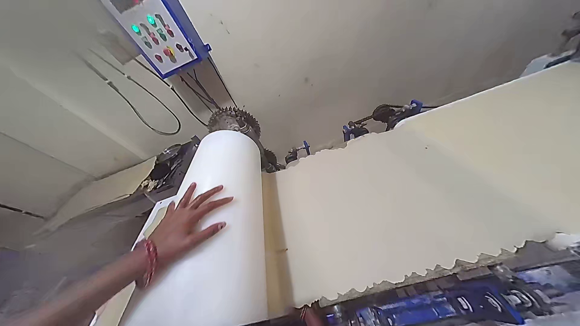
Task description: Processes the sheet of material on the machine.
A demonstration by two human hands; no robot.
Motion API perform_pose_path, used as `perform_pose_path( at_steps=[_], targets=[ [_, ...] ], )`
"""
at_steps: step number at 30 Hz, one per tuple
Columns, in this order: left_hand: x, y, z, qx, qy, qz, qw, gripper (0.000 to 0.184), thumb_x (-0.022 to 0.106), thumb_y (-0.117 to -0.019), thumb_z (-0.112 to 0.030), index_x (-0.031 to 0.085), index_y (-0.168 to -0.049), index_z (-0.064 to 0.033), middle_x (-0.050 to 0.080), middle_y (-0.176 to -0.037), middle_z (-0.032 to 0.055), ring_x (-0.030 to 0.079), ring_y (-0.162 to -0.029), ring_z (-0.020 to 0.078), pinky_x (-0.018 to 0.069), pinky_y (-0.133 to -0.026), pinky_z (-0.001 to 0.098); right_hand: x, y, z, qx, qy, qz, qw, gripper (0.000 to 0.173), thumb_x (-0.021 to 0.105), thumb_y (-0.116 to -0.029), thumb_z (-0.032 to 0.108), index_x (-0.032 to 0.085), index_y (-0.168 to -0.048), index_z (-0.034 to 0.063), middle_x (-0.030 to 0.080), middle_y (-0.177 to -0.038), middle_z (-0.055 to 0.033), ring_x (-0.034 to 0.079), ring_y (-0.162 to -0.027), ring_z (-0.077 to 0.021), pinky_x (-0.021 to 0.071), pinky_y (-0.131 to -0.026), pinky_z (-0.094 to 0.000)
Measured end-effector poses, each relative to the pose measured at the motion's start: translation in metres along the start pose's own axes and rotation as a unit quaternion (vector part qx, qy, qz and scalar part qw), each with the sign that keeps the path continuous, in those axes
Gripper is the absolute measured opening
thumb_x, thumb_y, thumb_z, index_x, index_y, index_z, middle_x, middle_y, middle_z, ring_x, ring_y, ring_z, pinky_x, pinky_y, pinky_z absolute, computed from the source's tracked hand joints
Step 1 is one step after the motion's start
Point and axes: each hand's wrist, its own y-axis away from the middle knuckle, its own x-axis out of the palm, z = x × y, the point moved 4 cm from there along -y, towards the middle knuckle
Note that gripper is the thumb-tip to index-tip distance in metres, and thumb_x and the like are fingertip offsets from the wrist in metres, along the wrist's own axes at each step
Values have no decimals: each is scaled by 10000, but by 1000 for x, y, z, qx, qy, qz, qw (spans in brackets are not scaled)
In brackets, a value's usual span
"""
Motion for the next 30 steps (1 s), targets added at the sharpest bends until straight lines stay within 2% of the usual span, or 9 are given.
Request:
perform_pose_path(
  at_steps=[3,5,8,11,14,17,22,26,30],
  targets=[
    [-6,-26,4,-51,23,50,997,602,546,-961,-589,490,-1521,-374,289,-1682,-38,57,-1561,460,141,-1062,841,16,-56,-11,148,166,-15,975,424,519,-1065,131,531,-1382,-151,526,-1457,-319,466,-1421,-377,324,-1210,-461],
    [-6,-45,12,-64,21,46,997,600,571,-964,-585,486,-1522,-381,279,-1684,-50,59,-1561,455,152,-1044,851,23,-67,-16,134,190,1,973,407,525,-1044,95,538,-1362,-159,541,-1418,-334,487,-1383,-389,345,-1188,-473],
    [-8,-72,25,-77,33,39,996,588,586,-982,-556,486,-1526,-356,262,-1692,-27,60,-1553,488,145,-1014,887,20,-49,-18,50,99,44,993,411,387,-1089,89,483,-1408,-153,510,-1456,-314,470,-1399,-334,340,-1199,-430],
    [-12,-85,33,-106,52,35,992,586,550,-1013,-542,444,-1554,-343,223,-1706,-12,69,-1555,479,159,-1032,868,18,-28,-9,23,28,1,999,430,397,-1101,132,445,-1448,-118,482,-1485,-295,467,-1403,-303,349,-1194,-408],
    [-11,-72,38,-118,77,13,990,605,485,-1054,-495,374,-1599,-258,187,-1714,69,97,-1546,499,151,-1077,838,20,-9,2,20,-65,-58,996,551,428,-1030,-15,273,-1543,-139,302,-1601,-341,337,-1504,-360,272,-1243,-419],
    [-10,-40,15,-127,50,19,990,647,509,-1047,-490,334,-1616,-238,168,-1716,93,94,-1547,501,148,-1097,822,24,-3,10,9,-175,-106,979,673,426,-942,-87,199,-1576,-102,307,-1603,-318,376,-1476,-334,332,-1201,-395],
    [6,41,-68,27,-55,140,988,588,499,-988,-600,518,-1510,-331,349,-1658,-21,87,-1562,462,27,-1082,851,26,8,32,8,-267,-117,957,641,458,-926,-73,266,-1537,-77,376,-1550,-281,497,-1360,-269,443,-1099,-353],
    [12,54,-81,104,-78,161,978,542,335,-1028,-564,555,-1474,-348,412,-1619,-81,131,-1568,414,-1,-1103,835,24,7,25,16,-192,-109,975,706,546,-950,31,237,-1574,-82,338,-1598,-292,410,-1462,-306,359,-1191,-384],
    [16,43,-79,169,-84,174,967,560,345,-1014,-592,591,-1443,-331,477,-1577,-74,220,-1554,388,23,-1119,822,19,-3,2,11,-11,-37,999,776,654,-989,283,287,-1556,-100,315,-1605,-319,335,-1512,-350,294,-1240,-421]
  ],
)
